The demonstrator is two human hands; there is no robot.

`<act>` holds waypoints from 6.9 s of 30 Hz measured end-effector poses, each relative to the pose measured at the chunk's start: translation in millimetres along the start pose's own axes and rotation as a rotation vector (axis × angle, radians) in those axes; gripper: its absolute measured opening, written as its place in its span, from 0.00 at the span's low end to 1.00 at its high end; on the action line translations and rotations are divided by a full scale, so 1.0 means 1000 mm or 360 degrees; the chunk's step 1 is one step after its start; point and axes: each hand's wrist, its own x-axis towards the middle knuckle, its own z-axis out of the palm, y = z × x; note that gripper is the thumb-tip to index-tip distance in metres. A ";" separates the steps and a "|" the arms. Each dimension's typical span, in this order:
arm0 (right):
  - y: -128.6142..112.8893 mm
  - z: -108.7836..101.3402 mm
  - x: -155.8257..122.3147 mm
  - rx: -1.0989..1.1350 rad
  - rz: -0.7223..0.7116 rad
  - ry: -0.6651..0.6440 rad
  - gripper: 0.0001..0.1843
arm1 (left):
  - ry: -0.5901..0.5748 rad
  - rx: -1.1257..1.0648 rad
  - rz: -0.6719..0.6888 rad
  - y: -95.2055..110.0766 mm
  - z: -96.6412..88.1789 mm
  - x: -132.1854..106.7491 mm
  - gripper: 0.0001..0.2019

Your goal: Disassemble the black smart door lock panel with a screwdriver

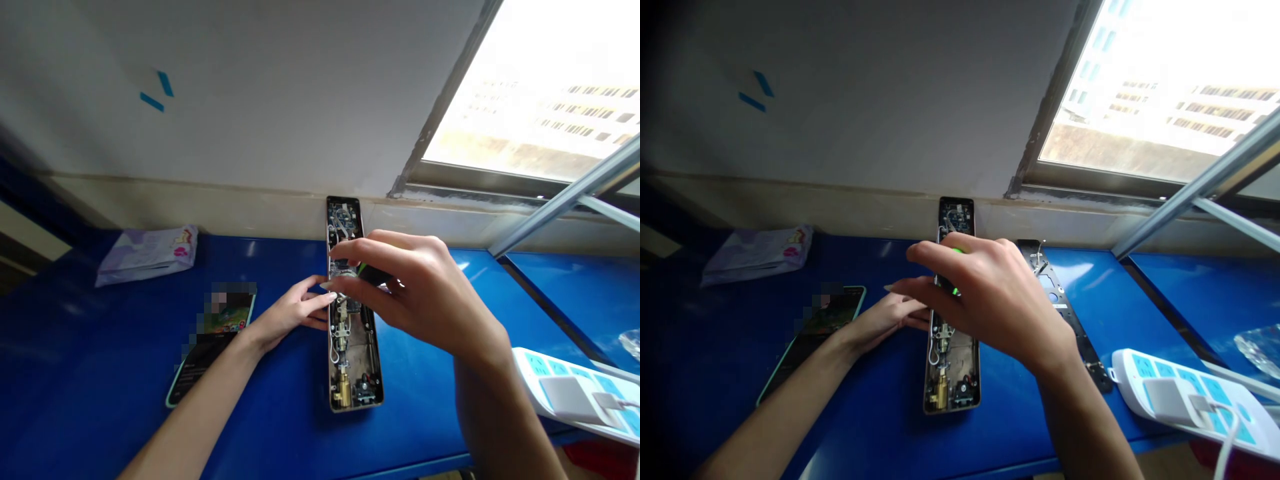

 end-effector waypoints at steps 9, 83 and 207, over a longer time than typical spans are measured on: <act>-0.001 -0.003 -0.001 0.0183 -0.0030 -0.0068 0.27 | 0.0083 0.0044 0.0034 0.007 0.008 -0.003 0.31; 0.005 -0.004 -0.003 0.0221 -0.0046 -0.0037 0.25 | 0.0147 0.0010 0.0049 0.004 0.012 0.000 0.30; 0.072 -0.090 -0.053 0.0090 0.0598 -0.0139 0.23 | -0.0305 0.2023 0.1445 0.051 0.070 0.041 0.13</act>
